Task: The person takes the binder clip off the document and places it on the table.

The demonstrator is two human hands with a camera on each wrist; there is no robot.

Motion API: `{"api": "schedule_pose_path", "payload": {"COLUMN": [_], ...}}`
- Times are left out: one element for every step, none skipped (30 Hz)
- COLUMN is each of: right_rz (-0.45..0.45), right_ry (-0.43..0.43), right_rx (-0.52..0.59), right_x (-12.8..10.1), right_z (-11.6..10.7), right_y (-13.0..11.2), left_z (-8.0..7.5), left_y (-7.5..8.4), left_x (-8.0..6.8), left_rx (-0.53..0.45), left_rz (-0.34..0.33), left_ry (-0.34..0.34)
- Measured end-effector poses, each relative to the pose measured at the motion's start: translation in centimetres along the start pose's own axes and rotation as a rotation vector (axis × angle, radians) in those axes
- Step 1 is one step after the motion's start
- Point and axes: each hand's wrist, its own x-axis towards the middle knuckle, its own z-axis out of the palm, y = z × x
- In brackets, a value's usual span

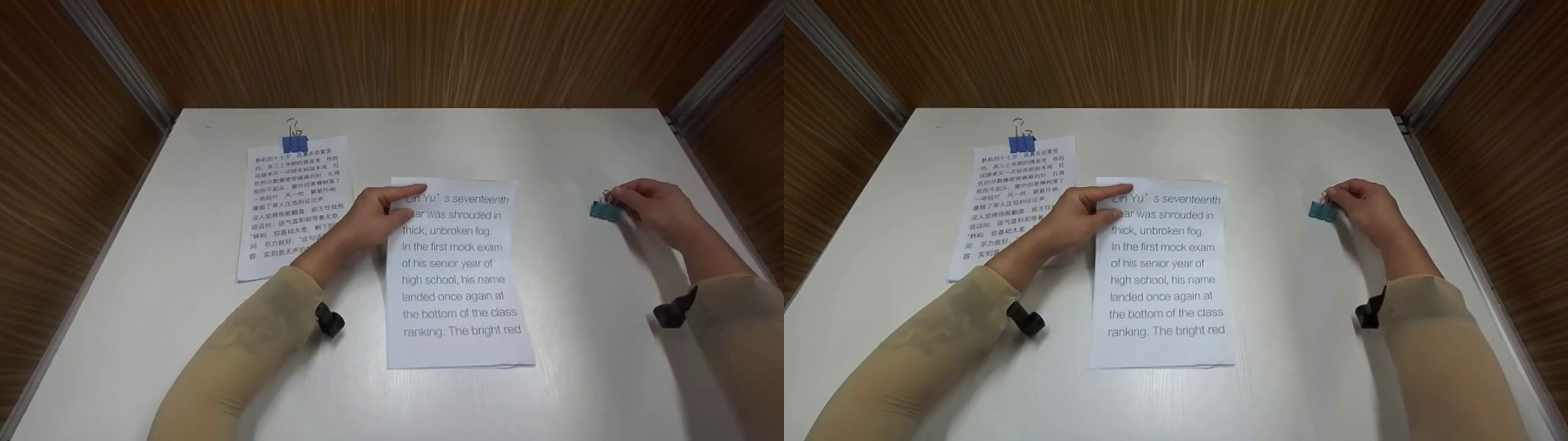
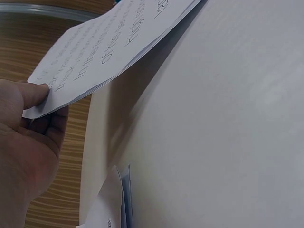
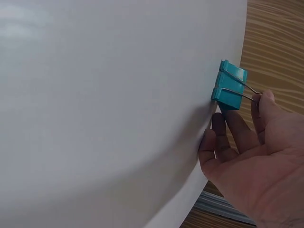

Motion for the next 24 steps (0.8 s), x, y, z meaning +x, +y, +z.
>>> {"api": "schedule_pose_path", "payload": {"right_rz": [0.006,0.01,0.012,0.014,0.014,0.015,0.016,0.012,0.01,0.009,0.009,0.012,0.014,0.018,0.021,0.022,0.021,0.018,0.014,0.008,0.003,-0.003,-0.01,-0.016], "right_ry": [0.004,0.007,0.011,0.014,0.017,0.021,0.02,0.023,0.027,0.032,0.038,0.043,0.051,0.061,0.073,0.083,0.096,0.111,0.126,0.141,0.154,0.165,0.175,0.18], "right_rx": [-0.002,-0.004,-0.007,-0.004,0.0,0.003,0.009,0.015,0.021,0.029,0.035,0.044,0.049,0.05,0.05,0.051,0.042,0.035,0.026,0.023,0.022,0.021,0.023,0.031], "right_x": [0.0,0.0,0.0,0.0,0.0,0.0,0.0,0.0,0.0,-0.1,-0.1,-0.2,-0.3,-0.4,-0.6,-0.7,-0.8,-1.0,-1.1,-1.3,-1.4,-1.5,-1.6,-1.8], "right_z": [0.0,0.0,0.0,0.1,0.1,0.1,0.0,0.0,0.0,0.0,0.1,0.1,0.1,0.1,0.1,0.1,0.1,0.1,0.1,0.1,0.1,0.2,0.2,0.3], "right_y": [0.0,0.0,0.0,0.1,0.2,0.3,0.4,0.4,0.5,0.5,0.5,0.5,0.5,0.4,0.3,0.2,0.0,-0.3,-0.5,-0.8,-1.1,-1.4,-1.7,-2.0], "left_z": [0.0,0.0,0.0,0.0,0.0,0.0,0.0,0.0,0.1,0.1,0.1,0.1,0.1,0.1,0.1,0.1,0.1,0.1,0.1,0.1,0.1,0.1,0.0,0.0], "left_y": [0.0,-0.1,-0.1,-0.1,-0.2,-0.2,-0.2,-0.2,-0.3,-0.3,-0.3,-0.3,-0.3,-0.3,-0.3,-0.3,-0.2,-0.2,-0.3,-0.3,-0.3,-0.3,-0.4,-0.4], "left_x": [0.0,0.0,0.0,0.1,0.1,0.1,0.1,0.1,0.1,0.1,0.1,0.1,0.1,0.1,0.1,0.1,0.1,0.1,0.1,0.1,0.1,0.1,0.2,0.2], "left_rx": [0.005,0.01,0.012,0.018,0.02,0.019,0.017,0.015,0.011,0.01,0.011,0.014,0.018,0.018,0.015,0.018,0.014,0.012,0.015,0.018,0.023,0.029,0.032,0.043], "left_rz": [0.003,0.007,0.011,0.017,0.021,0.024,0.026,0.027,0.026,0.025,0.023,0.022,0.021,0.019,0.015,0.013,0.007,0.005,0.006,0.008,0.01,0.012,0.012,0.016], "left_ry": [-0.001,-0.003,-0.004,-0.004,-0.005,-0.006,-0.005,-0.005,-0.006,-0.006,-0.005,-0.004,-0.003,-0.003,-0.003,-0.002,-0.001,0.001,0.003,0.005,0.008,0.01,0.011,0.014]}}
